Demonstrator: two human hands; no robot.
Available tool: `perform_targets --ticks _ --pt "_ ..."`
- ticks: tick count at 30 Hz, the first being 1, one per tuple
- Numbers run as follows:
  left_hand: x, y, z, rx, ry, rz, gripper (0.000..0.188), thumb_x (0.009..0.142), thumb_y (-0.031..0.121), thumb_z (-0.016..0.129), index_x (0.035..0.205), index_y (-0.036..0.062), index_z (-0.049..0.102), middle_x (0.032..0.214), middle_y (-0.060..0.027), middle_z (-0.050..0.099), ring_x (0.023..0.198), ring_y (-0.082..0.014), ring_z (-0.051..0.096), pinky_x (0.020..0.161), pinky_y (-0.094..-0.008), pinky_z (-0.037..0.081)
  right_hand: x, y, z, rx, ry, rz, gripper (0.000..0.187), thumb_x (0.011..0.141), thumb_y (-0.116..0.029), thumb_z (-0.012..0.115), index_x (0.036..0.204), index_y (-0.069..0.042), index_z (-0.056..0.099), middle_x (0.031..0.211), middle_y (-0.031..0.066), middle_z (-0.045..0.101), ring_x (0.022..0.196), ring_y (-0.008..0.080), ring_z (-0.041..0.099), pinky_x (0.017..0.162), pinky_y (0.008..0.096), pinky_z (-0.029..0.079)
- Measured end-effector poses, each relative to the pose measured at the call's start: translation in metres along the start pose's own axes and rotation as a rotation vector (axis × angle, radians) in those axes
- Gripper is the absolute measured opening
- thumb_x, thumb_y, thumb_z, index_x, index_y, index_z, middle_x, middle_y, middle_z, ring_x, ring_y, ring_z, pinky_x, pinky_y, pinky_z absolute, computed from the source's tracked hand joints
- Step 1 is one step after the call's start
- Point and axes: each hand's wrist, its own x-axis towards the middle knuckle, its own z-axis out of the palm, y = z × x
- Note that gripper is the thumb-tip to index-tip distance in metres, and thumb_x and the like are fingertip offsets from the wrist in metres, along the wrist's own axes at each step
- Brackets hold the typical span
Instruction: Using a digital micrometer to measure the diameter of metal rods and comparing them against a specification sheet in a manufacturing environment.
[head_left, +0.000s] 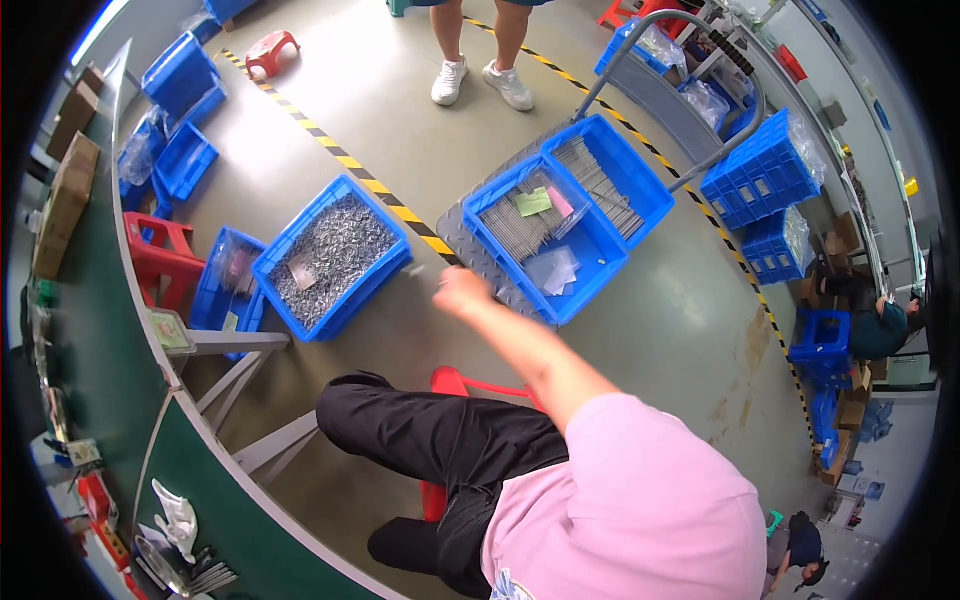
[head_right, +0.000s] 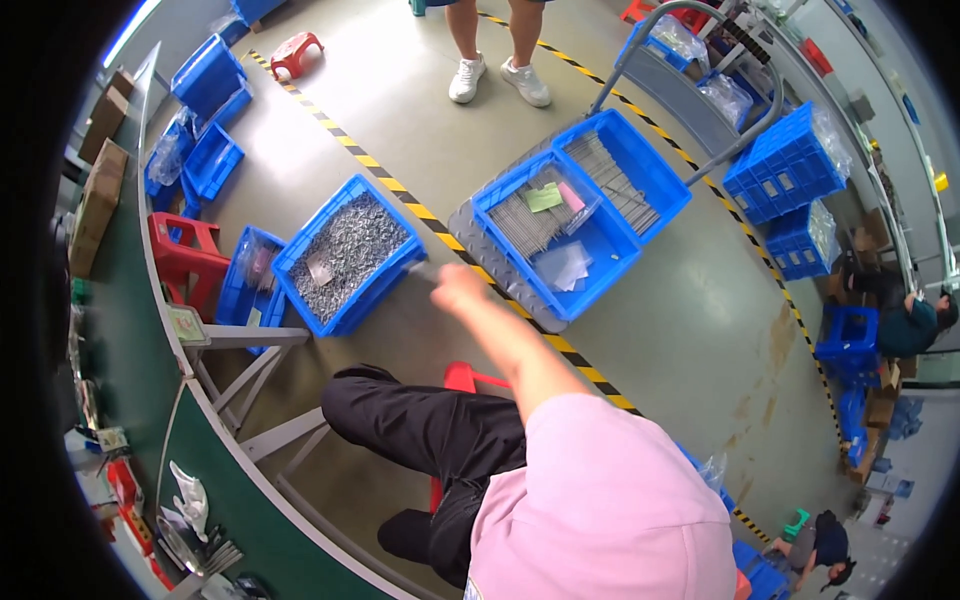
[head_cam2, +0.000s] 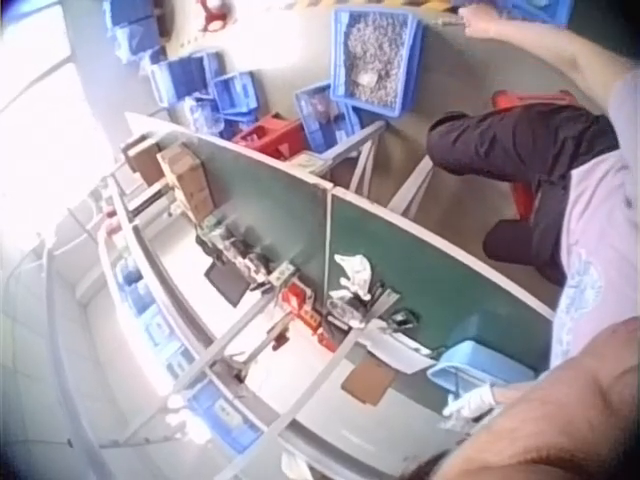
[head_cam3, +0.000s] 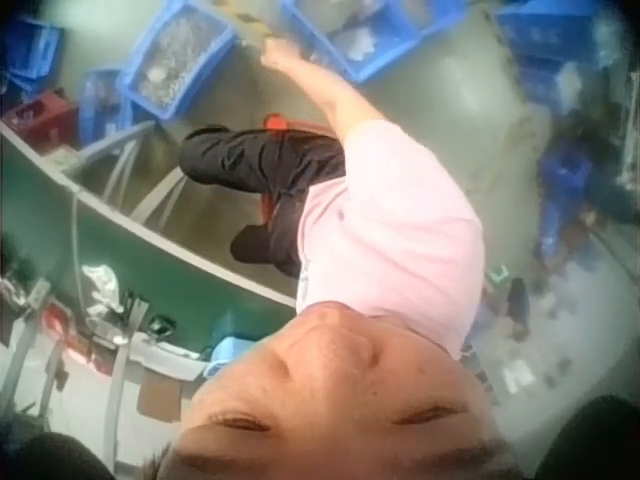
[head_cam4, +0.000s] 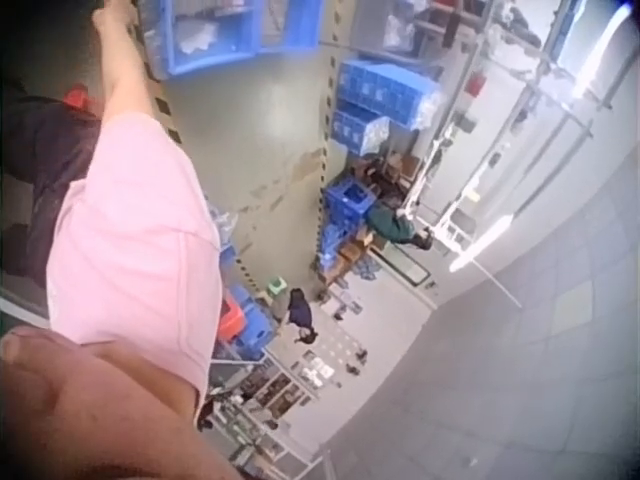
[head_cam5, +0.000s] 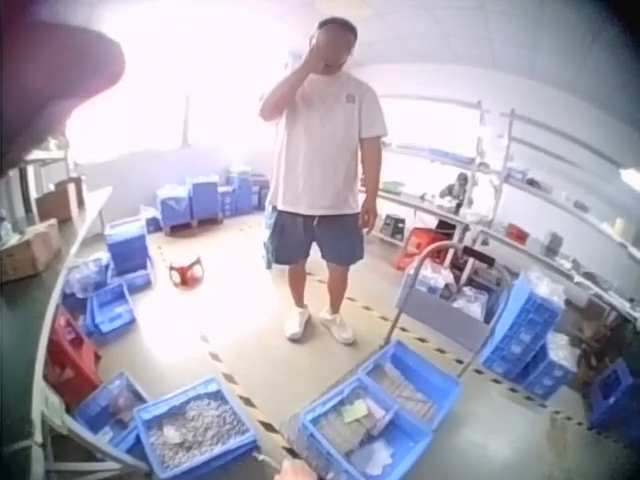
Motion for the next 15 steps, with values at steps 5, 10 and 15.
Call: perform_targets --ticks 5,10,15 --pt "-0.003 0.011 0.002 -0.039 -0.016 0.016 0.018 0.084 0.017 0.044 0.086 0.005 0.058 0.074 -0.0027 0.06 0.057 -0.0142 0.055 0.049 -0.0254 0.044 0.033 0.15 -0.108 -0.152 0.324 0.474 0.032 0.066 -0.015 0.057 0.096 -0.004 0.054 0.096 0.0169 0.058 0.091 0.0285 0.057 0.076 0.0381 0.046" --pt "0.003 0.032 -0.003 -0.083 -0.034 0.074 0.019 0.084 0.017 0.043 0.086 0.0051 0.058 0.074 -0.0027 0.06 0.057 -0.0141 0.055 0.049 -0.0252 0.044 0.037 0.205 -0.202 -0.317 0.422 0.697 0.023 0.076 -0.014 0.05 0.096 -0.006 0.059 0.102 0.0144 0.058 0.095 0.027 0.056 0.076 0.0362 0.047" --pt "-0.009 0.053 0.011 -0.196 -0.067 0.051 0.019 0.084 0.017 0.043 0.086 0.0052 0.058 0.074 -0.0027 0.06 0.058 -0.014 0.055 0.049 -0.025 0.044 0.043 0.206 -0.21 -0.472 0.428 0.646 0.022 0.078 -0.009 0.047 0.092 -0.008 0.063 0.098 0.0108 0.06 0.092 0.0242 0.058 0.073 0.034 0.048"
